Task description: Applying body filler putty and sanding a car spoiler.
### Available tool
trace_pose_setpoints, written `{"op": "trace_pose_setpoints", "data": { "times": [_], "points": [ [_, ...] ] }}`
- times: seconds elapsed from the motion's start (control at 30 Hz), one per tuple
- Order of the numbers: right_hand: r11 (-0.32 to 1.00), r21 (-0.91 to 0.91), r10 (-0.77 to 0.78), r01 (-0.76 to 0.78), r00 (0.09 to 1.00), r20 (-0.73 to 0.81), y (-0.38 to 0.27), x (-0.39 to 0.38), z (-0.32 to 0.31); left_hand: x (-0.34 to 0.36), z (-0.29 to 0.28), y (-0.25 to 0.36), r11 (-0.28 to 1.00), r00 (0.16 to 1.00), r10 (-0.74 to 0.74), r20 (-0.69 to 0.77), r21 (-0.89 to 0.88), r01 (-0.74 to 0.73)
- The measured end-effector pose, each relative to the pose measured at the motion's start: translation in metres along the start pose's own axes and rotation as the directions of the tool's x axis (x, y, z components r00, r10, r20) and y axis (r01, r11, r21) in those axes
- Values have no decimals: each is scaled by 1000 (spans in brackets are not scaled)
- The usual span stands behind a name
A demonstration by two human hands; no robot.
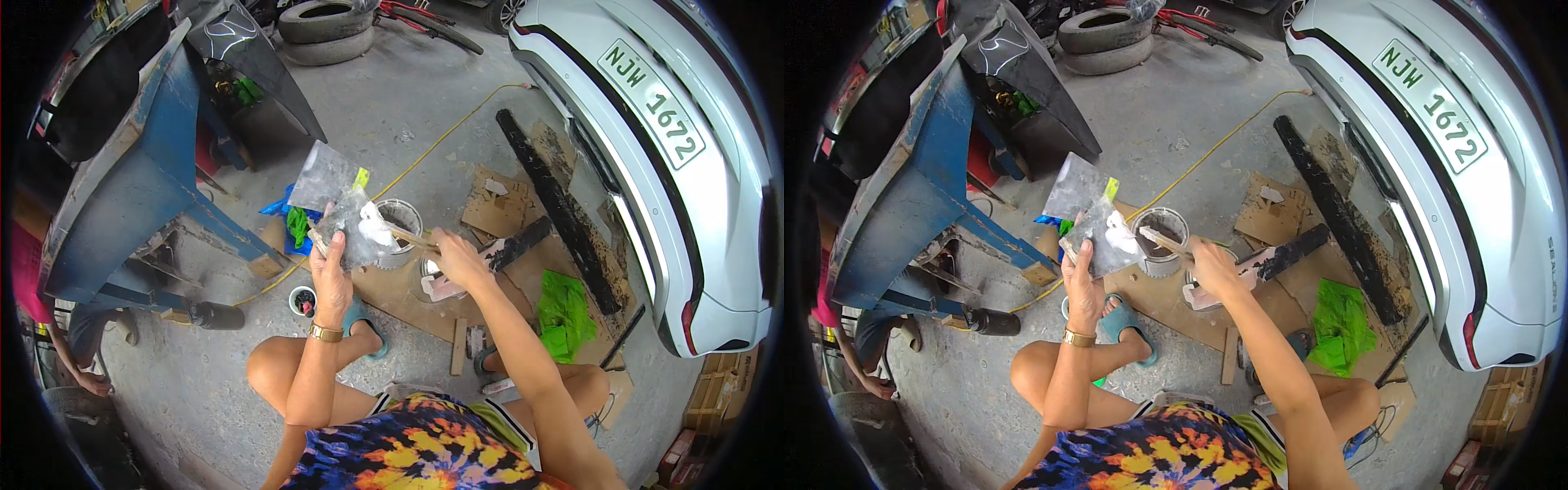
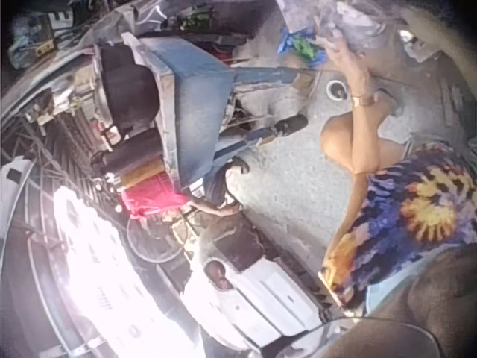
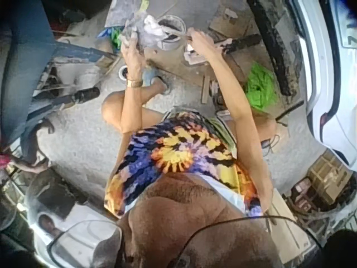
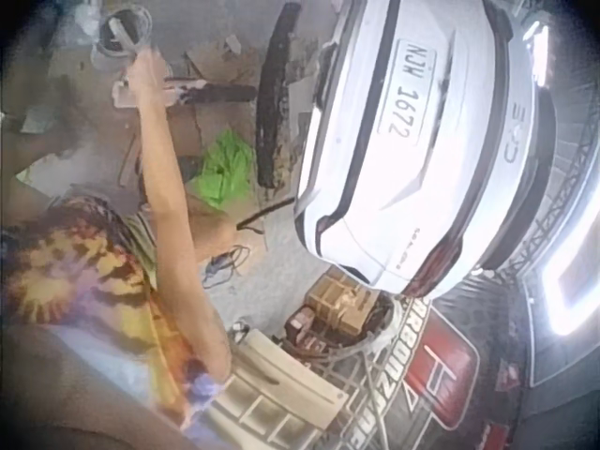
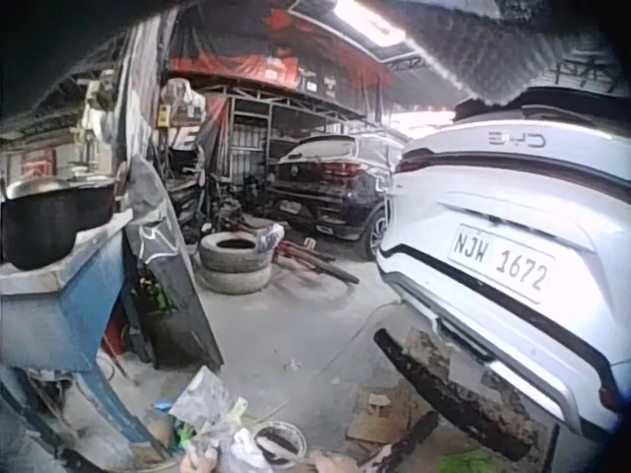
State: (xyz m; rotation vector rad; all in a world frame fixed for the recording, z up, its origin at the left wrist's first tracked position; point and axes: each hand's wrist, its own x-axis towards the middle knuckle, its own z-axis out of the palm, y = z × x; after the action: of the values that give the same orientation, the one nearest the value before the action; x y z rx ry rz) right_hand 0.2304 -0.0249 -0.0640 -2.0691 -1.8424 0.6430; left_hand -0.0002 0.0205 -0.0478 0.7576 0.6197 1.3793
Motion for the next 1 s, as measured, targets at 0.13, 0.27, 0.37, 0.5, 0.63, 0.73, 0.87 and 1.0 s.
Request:
{"op": "trace_pose_setpoints", "data": {
  "times": [0.13,0.27,0.37,0.5,0.63,0.73,0.87,1.0],
  "points": [
    [940,339,-3,27,998,-69,-9,27,-1,-3,-3,8,986,993,-120,21,-113,122],
    [-168,966,-250,-195,957,149,-31,17,-18,-11,2,-1,957,959,-269,90,-86,276],
    [-292,929,-256,-226,955,152,-39,-2,-21,-26,8,-12,916,909,-399,121,11,401],
    [-103,994,167,-18,985,36,10,-18,-2,-46,11,-27,834,808,-552,208,136,535],
    [389,908,115,155,970,-215,42,-117,-40,-73,8,-29,775,776,-616,139,284,565],
    [808,574,30,134,963,-266,31,-188,-36,-102,2,-39,740,807,-570,153,524,423],
    [973,129,-161,191,964,-211,22,-215,-10,-142,-14,-56,670,833,-539,120,661,339],
    [977,-78,-207,196,963,-173,15,-218,16,-167,2,-64,552,899,-390,201,832,53]
  ]
}}
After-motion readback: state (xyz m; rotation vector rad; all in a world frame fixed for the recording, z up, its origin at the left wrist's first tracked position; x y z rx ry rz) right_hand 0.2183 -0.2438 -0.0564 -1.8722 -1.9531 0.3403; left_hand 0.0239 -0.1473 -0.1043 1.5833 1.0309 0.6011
